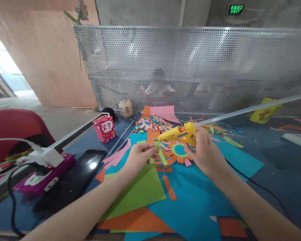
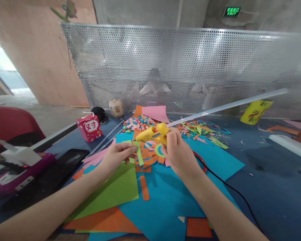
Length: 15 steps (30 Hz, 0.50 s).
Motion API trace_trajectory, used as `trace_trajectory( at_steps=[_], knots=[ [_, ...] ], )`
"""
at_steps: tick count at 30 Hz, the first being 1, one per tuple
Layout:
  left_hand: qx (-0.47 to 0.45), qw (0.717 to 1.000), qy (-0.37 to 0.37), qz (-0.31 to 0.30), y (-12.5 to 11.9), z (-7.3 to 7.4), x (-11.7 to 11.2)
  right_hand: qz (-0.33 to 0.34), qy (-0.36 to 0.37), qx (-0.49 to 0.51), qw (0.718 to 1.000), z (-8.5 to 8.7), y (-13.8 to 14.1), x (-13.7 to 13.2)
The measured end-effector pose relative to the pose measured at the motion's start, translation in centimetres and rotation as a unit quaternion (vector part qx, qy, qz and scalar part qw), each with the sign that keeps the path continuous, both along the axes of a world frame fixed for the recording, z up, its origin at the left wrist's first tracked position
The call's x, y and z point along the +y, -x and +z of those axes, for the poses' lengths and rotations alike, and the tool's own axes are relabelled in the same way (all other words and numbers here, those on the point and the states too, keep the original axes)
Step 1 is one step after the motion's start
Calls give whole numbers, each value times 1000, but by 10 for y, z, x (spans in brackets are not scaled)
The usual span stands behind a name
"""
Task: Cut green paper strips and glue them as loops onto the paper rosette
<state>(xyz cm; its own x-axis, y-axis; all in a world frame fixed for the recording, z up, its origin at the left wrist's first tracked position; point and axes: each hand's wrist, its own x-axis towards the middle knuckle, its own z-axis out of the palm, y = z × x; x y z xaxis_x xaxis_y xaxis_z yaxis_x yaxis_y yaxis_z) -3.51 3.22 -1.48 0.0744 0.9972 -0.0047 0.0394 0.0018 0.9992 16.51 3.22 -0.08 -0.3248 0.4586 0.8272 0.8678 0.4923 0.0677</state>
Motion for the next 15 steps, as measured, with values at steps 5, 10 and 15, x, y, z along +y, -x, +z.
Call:
trace_trajectory(
  at_steps=[5, 10, 15],
  knots=[
    [-5, 1000, -1, 4, -1, 1, 0, -19, 0, 8, 1000, 2, -5, 1],
    [-5, 1000, -3, 4, 0, 2, 1, -40, 3, 18, 999, 3, -9, 4],
    [3, 999, -30, 19, 2, -1, 4, -124, 65, 83, 987, 10, -16, 12]
  ],
)
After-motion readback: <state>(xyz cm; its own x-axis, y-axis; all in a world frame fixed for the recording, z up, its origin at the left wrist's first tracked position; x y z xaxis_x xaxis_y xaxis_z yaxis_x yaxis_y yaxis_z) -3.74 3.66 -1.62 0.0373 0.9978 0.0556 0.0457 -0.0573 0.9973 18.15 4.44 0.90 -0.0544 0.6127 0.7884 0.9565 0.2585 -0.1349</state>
